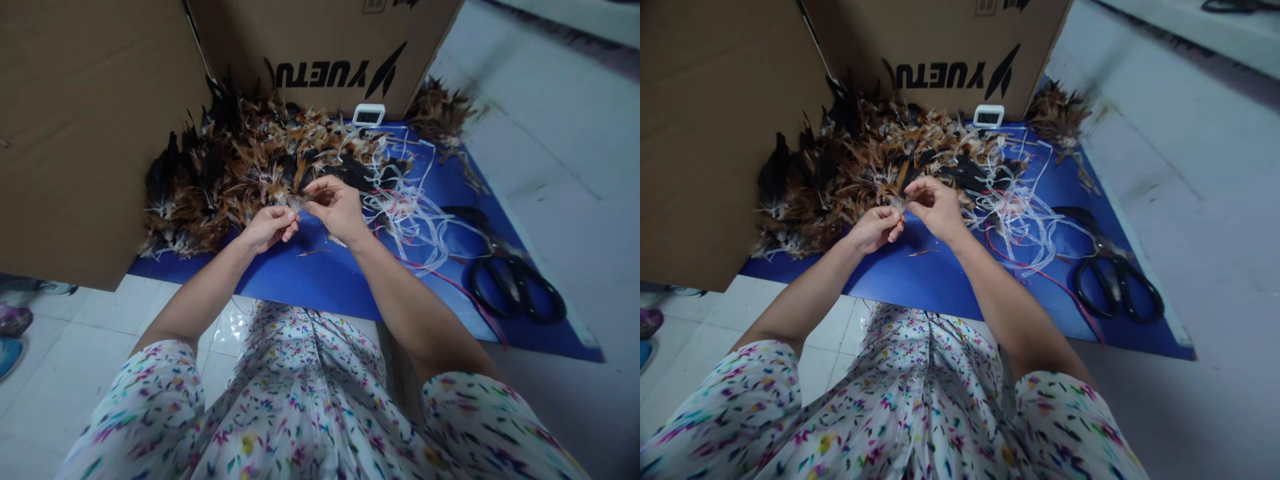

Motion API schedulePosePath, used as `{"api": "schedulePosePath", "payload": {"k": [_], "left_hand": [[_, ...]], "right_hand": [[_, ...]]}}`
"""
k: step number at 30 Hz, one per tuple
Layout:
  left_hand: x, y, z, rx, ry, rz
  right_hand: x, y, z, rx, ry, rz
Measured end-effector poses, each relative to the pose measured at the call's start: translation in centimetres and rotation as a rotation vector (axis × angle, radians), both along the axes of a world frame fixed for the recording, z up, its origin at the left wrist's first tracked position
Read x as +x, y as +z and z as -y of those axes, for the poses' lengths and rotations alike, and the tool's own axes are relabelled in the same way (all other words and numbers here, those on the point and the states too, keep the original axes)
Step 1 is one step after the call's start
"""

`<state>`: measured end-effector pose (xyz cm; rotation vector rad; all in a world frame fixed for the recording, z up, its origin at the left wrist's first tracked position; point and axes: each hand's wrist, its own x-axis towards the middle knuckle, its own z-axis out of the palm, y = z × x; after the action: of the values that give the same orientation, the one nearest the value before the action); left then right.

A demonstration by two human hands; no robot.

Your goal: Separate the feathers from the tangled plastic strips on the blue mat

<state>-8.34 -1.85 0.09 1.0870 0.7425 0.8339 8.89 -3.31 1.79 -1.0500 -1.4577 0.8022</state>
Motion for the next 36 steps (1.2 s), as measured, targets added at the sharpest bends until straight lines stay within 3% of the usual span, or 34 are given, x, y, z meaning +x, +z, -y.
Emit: {"api": "schedulePosePath", "payload": {"k": [36], "left_hand": [[-0.1, -0.2, -0.1, 0.0, -0.038, 0.045]], "right_hand": [[0.3, -1.3, -0.8, 0.04, 0.13, -0.057]]}}
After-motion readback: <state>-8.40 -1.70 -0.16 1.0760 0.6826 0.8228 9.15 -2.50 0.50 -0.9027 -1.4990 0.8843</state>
